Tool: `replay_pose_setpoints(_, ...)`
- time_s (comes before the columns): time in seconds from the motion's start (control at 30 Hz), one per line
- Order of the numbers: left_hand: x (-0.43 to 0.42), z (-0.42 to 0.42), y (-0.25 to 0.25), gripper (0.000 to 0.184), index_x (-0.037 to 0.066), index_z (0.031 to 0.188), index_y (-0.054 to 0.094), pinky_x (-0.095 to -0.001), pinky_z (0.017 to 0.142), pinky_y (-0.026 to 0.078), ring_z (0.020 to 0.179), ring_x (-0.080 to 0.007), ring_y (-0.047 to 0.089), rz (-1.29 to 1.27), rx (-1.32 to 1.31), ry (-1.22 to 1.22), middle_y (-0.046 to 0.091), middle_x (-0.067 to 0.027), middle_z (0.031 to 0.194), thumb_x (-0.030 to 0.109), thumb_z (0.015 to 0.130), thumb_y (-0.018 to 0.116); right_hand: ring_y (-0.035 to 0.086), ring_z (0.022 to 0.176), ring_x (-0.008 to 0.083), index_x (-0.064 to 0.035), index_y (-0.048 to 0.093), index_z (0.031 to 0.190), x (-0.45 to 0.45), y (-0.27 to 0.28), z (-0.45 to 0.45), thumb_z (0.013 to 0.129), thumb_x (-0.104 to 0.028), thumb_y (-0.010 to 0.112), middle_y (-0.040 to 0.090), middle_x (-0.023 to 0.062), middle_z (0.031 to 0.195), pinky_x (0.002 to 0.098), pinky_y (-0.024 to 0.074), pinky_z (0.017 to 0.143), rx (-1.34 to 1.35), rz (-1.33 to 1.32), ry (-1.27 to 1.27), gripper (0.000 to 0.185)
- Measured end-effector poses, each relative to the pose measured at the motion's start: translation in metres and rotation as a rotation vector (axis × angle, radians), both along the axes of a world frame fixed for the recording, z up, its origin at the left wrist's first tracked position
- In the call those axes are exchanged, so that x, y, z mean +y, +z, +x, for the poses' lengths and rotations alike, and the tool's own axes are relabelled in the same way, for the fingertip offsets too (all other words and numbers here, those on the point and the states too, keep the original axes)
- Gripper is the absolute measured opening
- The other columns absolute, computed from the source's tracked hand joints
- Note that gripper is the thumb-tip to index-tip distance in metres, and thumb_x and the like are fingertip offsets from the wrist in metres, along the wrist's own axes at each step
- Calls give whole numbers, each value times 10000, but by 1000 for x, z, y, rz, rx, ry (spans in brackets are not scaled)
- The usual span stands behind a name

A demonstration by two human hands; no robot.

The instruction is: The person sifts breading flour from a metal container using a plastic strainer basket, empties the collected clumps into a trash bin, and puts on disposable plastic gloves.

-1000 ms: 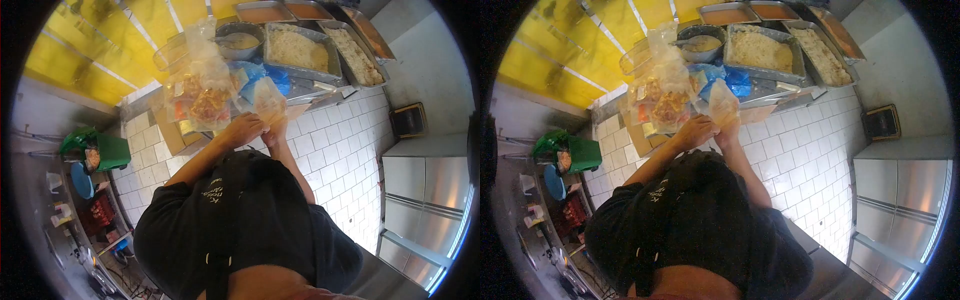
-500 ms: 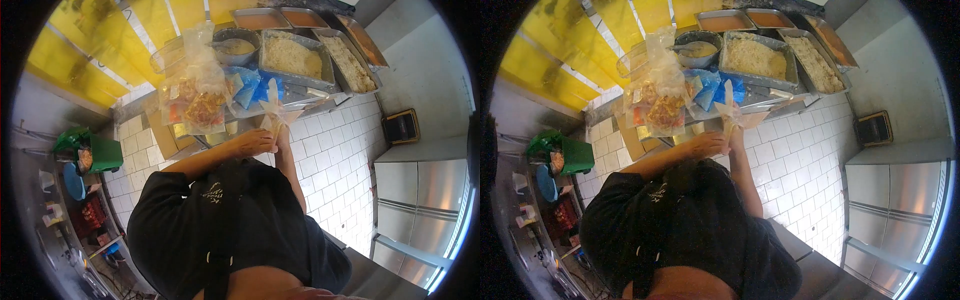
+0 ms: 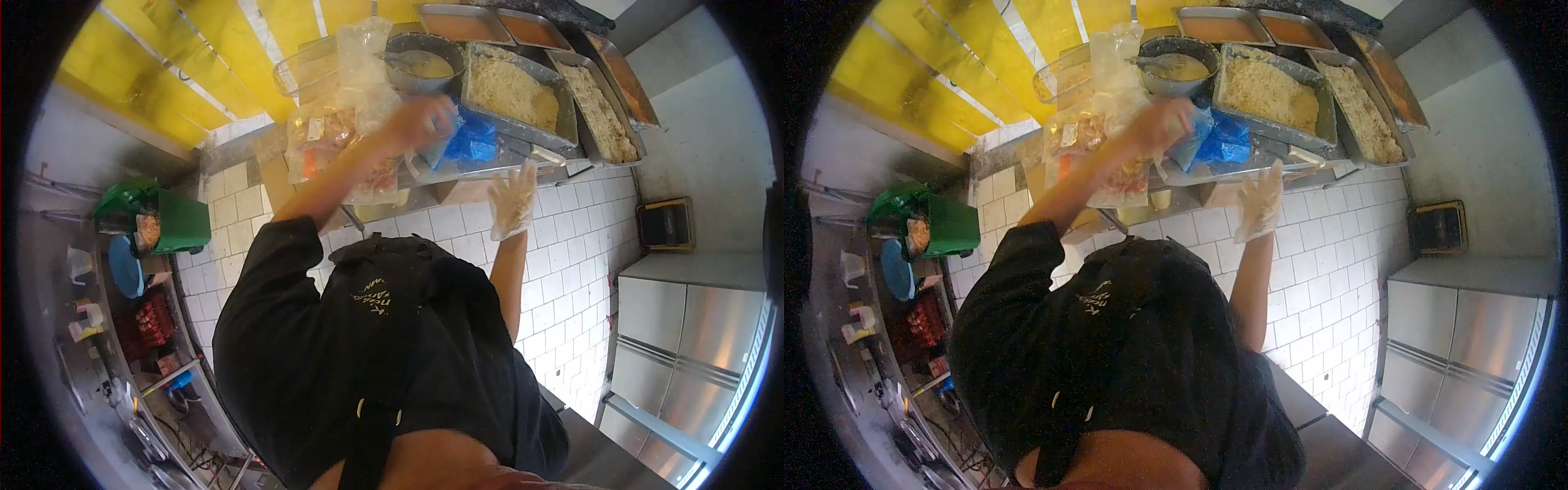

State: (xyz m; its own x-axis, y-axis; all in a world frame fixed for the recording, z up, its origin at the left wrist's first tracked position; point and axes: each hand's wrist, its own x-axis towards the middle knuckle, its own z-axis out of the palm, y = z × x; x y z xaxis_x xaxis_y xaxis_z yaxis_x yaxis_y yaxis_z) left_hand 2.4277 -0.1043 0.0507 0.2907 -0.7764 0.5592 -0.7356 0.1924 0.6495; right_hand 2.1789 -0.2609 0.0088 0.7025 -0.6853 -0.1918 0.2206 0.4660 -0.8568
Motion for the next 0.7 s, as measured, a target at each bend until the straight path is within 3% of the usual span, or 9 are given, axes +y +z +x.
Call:
replay_pose_setpoints(0.07,4,75,-9,382,87,1041,643,-416,914,445,1089,-317,569,272,-167,548,608,-139,1171,404,828,636,296,1343,405,-262,130,1512,-1,-6,-9,828,-585,580,84,126,1569,564,243,1054,-5,-151,28,880)
replay_pose_setpoints(0.13,11,146,-55,478,85,1010,674,-440,894,456,1056,-335,584,405,-371,785,635,-155,1114,509,793,628,308,1341,388,-246,147,1511,0,-13,-11,831,-556,596,116,125,1563,534,256,1058,-6,-100,30,872)
replay_pose_setpoints(0.2,20,178,-50,483,80,926,685,-459,835,475,982,-336,614,1074,-345,486,656,-174,1033,531,754,651,319,1338,372,-230,164,1510,1,-13,-7,834,-527,612,147,125,1557,505,269,1062,-15,-58,30,864)
replay_pose_setpoints(0.33,32,175,-45,424,76,836,680,-506,792,467,895,-318,636,814,-338,307,674,-181,921,493,761,654,421,1261,261,-175,365,1436,20,-12,3,885,-381,612,399,104,1429,395,336,1030,149,-21,46,638)
replay_pose_setpoints(0.4,45,128,-3,347,82,800,667,-499,758,461,793,-308,637,608,-27,458,671,-145,786,428,782,651,466,1215,221,-154,442,1394,38,-6,13,897,-340,610,471,89,1372,368,369,1006,194,-49,59,557)
replay_pose_setpoints(0.5,69,49,34,257,92,790,674,-470,702,473,690,-323,624,476,-373,616,648,-111,677,344,815,628,549,1065,174,-92,544,1293,78,22,35,895,-311,626,582,73,1221,325,437,917,270,-331,35,461)
replay_pose_setpoints(0.6,88,-4,34,258,103,1008,689,-380,666,473,600,-269,617,294,-500,612,641,-93,661,282,857,581,595,967,175,-47,586,1224,94,-1,56,903,-269,621,647,95,1111,298,486,796,428,-640,230,392)
replay_pose_setpoints(0.67,97,-39,25,438,97,1313,532,-341,659,468,640,-201,637,638,267,404,666,-108,702,228,895,531,617,896,163,-27,626,1147,108,-13,68,868,-306,664,671,104,1018,295,499,754,362,-339,360,397)
replay_pose_setpoints(0.7,101,-49,6,438,97,1313,532,-341,659,468,640,-201,637,642,273,406,666,-108,702,228,895,531,617,896,163,-27,626,1147,114,-14,71,868,-306,664,671,104,1018,295,499,754,367,-336,366,397)
